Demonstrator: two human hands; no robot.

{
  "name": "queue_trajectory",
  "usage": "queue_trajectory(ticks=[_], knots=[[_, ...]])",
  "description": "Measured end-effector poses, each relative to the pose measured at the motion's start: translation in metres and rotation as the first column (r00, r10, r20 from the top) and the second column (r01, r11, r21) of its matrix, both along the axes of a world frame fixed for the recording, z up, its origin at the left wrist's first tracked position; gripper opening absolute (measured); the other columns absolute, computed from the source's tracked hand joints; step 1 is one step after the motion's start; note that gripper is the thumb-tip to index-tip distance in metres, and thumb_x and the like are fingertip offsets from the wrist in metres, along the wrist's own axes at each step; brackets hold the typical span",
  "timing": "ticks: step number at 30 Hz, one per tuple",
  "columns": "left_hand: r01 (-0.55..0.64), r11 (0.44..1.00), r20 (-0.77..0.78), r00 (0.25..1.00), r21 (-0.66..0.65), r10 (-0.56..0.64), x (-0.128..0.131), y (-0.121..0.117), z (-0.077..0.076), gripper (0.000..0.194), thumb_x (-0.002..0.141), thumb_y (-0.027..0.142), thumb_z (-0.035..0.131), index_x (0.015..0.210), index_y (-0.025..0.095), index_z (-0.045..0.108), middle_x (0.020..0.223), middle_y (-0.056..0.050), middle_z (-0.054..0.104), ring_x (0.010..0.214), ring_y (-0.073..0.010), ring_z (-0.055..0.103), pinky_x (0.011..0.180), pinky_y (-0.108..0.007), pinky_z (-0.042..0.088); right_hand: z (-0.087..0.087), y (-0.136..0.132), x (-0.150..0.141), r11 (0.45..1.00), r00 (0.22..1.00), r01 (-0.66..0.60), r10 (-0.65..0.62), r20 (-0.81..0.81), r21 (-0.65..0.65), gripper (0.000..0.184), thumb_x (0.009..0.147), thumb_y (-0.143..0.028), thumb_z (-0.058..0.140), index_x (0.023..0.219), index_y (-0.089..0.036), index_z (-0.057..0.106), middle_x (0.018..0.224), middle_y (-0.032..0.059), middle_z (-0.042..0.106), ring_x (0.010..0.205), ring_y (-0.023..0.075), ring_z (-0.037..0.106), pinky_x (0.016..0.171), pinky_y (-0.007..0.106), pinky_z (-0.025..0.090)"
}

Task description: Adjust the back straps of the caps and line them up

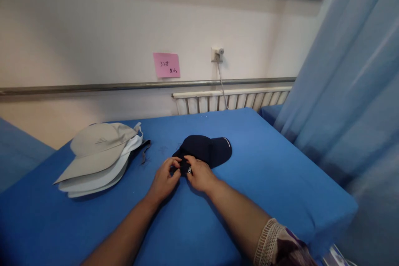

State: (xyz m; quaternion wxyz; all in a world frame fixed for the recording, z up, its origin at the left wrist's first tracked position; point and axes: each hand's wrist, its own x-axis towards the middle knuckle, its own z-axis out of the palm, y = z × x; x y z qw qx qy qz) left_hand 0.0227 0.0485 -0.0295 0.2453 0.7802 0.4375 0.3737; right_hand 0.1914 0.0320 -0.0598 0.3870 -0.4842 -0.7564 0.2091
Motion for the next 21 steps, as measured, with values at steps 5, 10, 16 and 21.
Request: queue_trajectory(ticks=[5, 10, 16, 21], knots=[[-0.092, 0.986, 0.091, 0.990, -0.138, 0.105, -0.005, 0.005, -0.001, 0.029, 0.075, 0.015, 0.051, 0.102, 0.018, 0.060, 0.102, -0.006, 0.066, 0.092, -0.0202, 0.064, 0.085, -0.037, 0.051, 0.004, -0.001, 0.001, 0.998, 0.996, 0.015, -0.010, -0.084, 0.055, 0.043, 0.083, -0.013, 0.059, 0.126, -0.020, 0.054, 0.117, 0.0091, 0.067, 0.107, 0.0219, 0.063, 0.095, 0.038, 0.049], [-0.007, 1.000, 0.014, 1.000, -0.011, 0.007, -0.005, 0.002, -0.001, 0.024, 0.077, 0.019, 0.057, 0.100, 0.021, 0.062, 0.108, -0.006, 0.066, 0.100, -0.0212, 0.063, 0.090, -0.038, 0.050, 0.005, -0.001, 0.000, 0.996, 0.989, 0.027, -0.015, -0.146, 0.080, 0.037, 0.083, -0.015, 0.060, 0.120, -0.021, 0.059, 0.115, 0.0071, 0.068, 0.106, 0.0214, 0.063, 0.096, 0.038, 0.049], [0.044, 0.994, -0.065, 0.997, 0.097, -0.038, -0.001, -0.003, 0.001, 0.020, 0.081, 0.023, 0.062, 0.101, 0.021, 0.063, 0.119, -0.008, 0.062, 0.114, -0.0246, 0.057, 0.100, -0.045, 0.045, 0.006, -0.003, -0.002, 0.998, 0.995, 0.033, -0.028, -0.095, 0.053, 0.059, 0.078, -0.008, 0.058, 0.135, -0.020, 0.047, 0.123, 0.0093, 0.064, 0.112, 0.0216, 0.061, 0.099, 0.041, 0.049], [0.154, 0.984, -0.134, 0.981, 0.088, -0.141, -0.003, -0.003, 0.005, 0.018, 0.084, 0.027, 0.061, 0.101, 0.024, 0.068, 0.124, -0.007, 0.059, 0.120, -0.0253, 0.052, 0.103, -0.045, 0.041, 0.011, -0.008, -0.002, 0.995, 0.998, -0.025, 0.030, -0.054, 0.092, 0.064, 0.079, -0.009, 0.058, 0.139, -0.019, 0.042, 0.130, 0.0096, 0.061, 0.119, 0.0214, 0.057, 0.102, 0.040, 0.047]])
